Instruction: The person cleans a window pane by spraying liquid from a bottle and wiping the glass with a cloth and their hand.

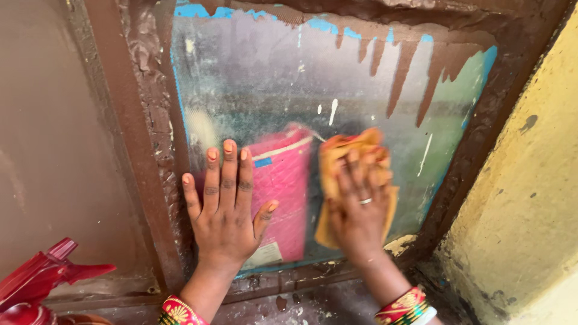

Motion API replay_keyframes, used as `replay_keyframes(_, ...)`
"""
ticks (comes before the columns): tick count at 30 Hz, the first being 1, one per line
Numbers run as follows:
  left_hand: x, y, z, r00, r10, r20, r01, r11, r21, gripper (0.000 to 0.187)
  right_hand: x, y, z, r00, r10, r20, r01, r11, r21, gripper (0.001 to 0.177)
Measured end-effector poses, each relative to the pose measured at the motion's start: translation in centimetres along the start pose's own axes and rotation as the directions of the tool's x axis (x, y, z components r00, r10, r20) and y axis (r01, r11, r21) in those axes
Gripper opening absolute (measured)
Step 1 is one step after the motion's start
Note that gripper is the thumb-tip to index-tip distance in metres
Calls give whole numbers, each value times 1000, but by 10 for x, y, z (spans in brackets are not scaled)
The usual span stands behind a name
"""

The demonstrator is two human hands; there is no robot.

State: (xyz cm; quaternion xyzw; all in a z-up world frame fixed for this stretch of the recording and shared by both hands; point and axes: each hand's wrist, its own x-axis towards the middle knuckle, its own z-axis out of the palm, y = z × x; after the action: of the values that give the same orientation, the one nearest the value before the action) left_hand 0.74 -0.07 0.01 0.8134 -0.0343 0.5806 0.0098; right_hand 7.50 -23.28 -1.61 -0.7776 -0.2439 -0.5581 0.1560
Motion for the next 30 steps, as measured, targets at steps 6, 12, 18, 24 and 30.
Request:
replay_keyframes(6,1,1,-2,1000,4,2,-4,1000,2,79,5,27,-11,943,269,-193,-250,961,120,60)
replay_keyframes(12,2,1,-5,1000,7,-1,-7,1000,-25,83,-2,-32,22,958,237,-161,-230,971,61,61)
replay_keyframes(18,3,2,-10,1000,19,7,-18,999,-42,83,-15,-45,11,993,-101,55,99,994,41,67)
replay_keyframes(24,-2,5,-5,998,12,56,-18,994,109,74,-5,30,-12,950,291,-108,-278,953,121,62)
replay_keyframes(30,-2,4,1,998,5,57,-13,988,153,78,15,-17,3,935,318,-156,-308,948,87,64)
